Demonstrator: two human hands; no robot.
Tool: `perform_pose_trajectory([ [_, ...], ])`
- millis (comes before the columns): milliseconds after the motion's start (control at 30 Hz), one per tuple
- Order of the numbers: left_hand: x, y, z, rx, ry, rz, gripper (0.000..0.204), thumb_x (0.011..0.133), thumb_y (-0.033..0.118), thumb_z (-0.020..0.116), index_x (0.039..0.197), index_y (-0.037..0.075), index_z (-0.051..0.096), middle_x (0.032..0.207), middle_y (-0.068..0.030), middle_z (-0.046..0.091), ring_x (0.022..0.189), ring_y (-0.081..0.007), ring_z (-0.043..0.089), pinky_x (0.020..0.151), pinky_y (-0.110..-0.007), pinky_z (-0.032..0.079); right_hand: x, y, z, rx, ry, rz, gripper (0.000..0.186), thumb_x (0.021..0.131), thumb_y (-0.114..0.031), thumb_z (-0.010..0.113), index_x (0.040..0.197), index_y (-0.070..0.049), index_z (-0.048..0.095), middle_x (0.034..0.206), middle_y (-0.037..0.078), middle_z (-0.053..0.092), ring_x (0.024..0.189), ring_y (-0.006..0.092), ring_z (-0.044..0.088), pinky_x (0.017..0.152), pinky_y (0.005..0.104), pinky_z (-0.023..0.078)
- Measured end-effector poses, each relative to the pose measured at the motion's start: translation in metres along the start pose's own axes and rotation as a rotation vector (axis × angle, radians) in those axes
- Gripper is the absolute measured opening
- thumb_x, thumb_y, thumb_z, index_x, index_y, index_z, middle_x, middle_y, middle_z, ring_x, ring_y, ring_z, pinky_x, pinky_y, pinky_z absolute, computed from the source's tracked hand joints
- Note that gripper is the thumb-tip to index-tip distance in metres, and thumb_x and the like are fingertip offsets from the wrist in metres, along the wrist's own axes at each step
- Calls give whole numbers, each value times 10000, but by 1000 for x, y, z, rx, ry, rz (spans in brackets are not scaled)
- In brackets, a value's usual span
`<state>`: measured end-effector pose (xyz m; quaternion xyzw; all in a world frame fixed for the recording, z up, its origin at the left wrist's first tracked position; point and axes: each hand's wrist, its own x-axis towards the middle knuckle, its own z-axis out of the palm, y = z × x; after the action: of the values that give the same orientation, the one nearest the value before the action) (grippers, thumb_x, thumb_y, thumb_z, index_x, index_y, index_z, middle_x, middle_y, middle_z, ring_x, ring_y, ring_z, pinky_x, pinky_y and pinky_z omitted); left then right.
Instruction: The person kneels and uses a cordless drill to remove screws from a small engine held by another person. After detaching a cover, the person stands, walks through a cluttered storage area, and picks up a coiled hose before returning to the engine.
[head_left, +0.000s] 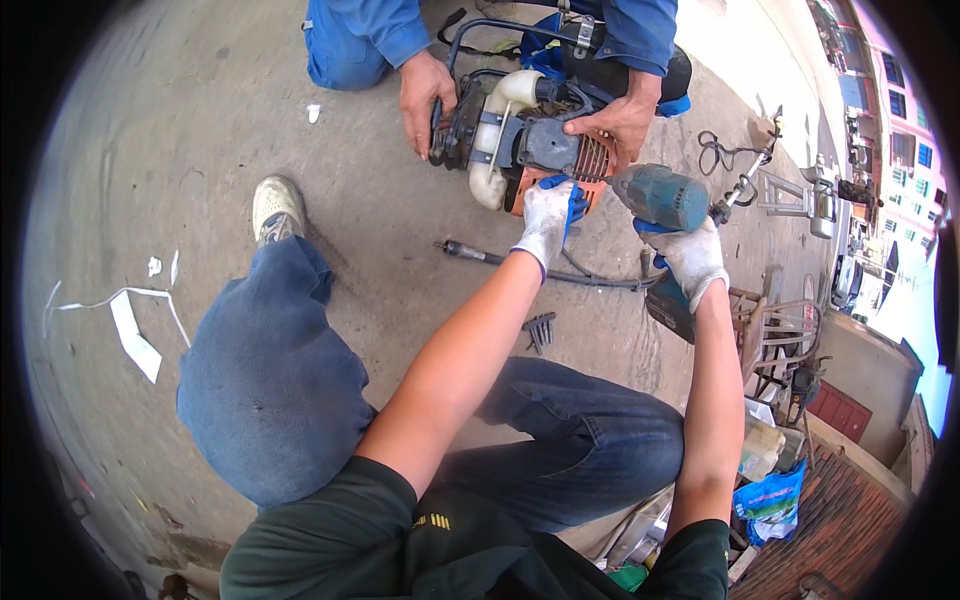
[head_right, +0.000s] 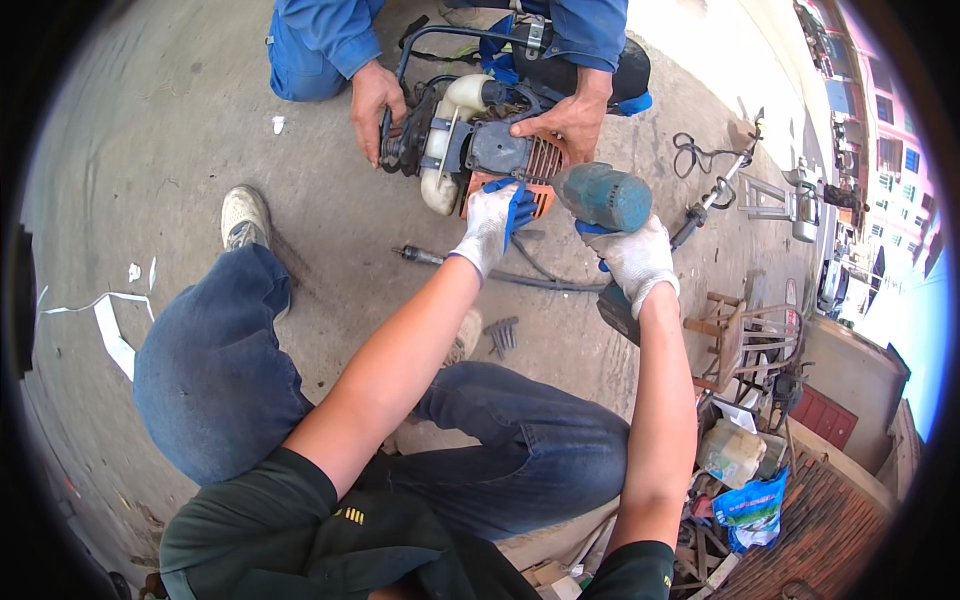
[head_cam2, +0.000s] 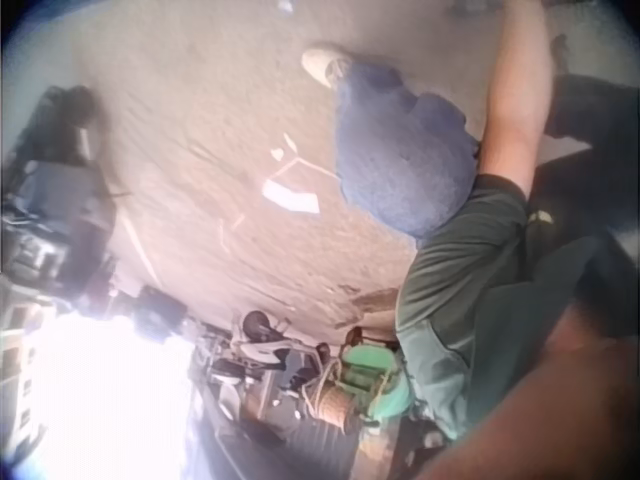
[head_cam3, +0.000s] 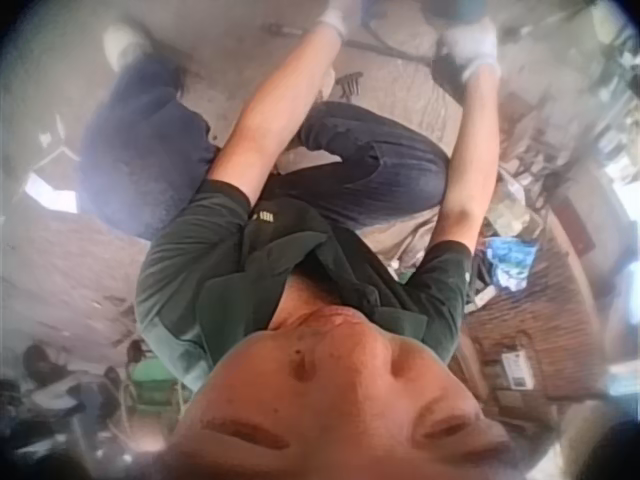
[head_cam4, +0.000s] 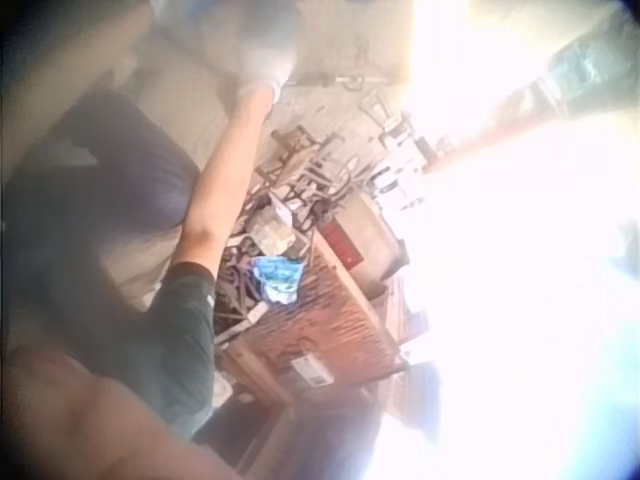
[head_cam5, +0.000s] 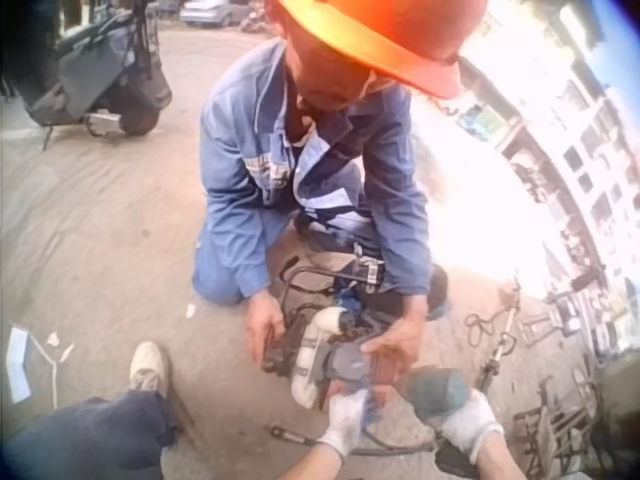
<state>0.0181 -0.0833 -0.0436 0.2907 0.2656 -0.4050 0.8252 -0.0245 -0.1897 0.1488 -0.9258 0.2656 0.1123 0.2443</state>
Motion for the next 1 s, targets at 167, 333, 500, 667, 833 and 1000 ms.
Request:
perform_pose_trajectory([
  [167,2,0,15,342,177,189,165,869,120,664,970,-11,664,790,-65,655,587,-170,631,519,-276,527,5,14,-9,521,-30,275,320,747,-164,773,1033,-40,697,838,58,692,525,126,561,478,268,499],
  [333,16,1,33,200,270,246,139,876,124,655,949,7,639,712,-59,616,547,-177,605,469,-295,467,11,22,-11,663,-86,309,287,785,-154,730,1042,-32,689,849,56,698,531,118,567,469,257,480],
  [500,20,-5,24,128,220,251,221,877,133,658,1027,-26,630,843,-136,671,646,-231,654,538,-321,533,10,26,-6,550,-83,305,247,788,-173,734,995,-43,697,810,40,683,519,102,562,462,250,461],
  [667,15,5,6,76,3,10,442,960,273,521,1297,-10,487,1311,-191,537,1168,-347,556,973,-454,464,2,39,-12,561,-70,310,269,766,-174,752,993,-44,694,796,39,672,509,108,568,466,249,468],
  [833,21,8,24,-140,109,-24,450,973,277,424,1313,-16,446,1391,-148,475,1266,-331,478,1035,-423,411,2,48,-12,556,-74,350,291,750,-183,763,995,-41,695,781,42,666,522,117,587,462,259,483],
  [1000,36,12,43,-364,215,-190,290,929,152,410,1127,28,582,1127,-107,650,1060,-256,621,838,-368,555,-5,60,-16,566,-82,338,292,739,-174,769,997,-52,706,769,51,668,546,116,600,459,259,493],
])
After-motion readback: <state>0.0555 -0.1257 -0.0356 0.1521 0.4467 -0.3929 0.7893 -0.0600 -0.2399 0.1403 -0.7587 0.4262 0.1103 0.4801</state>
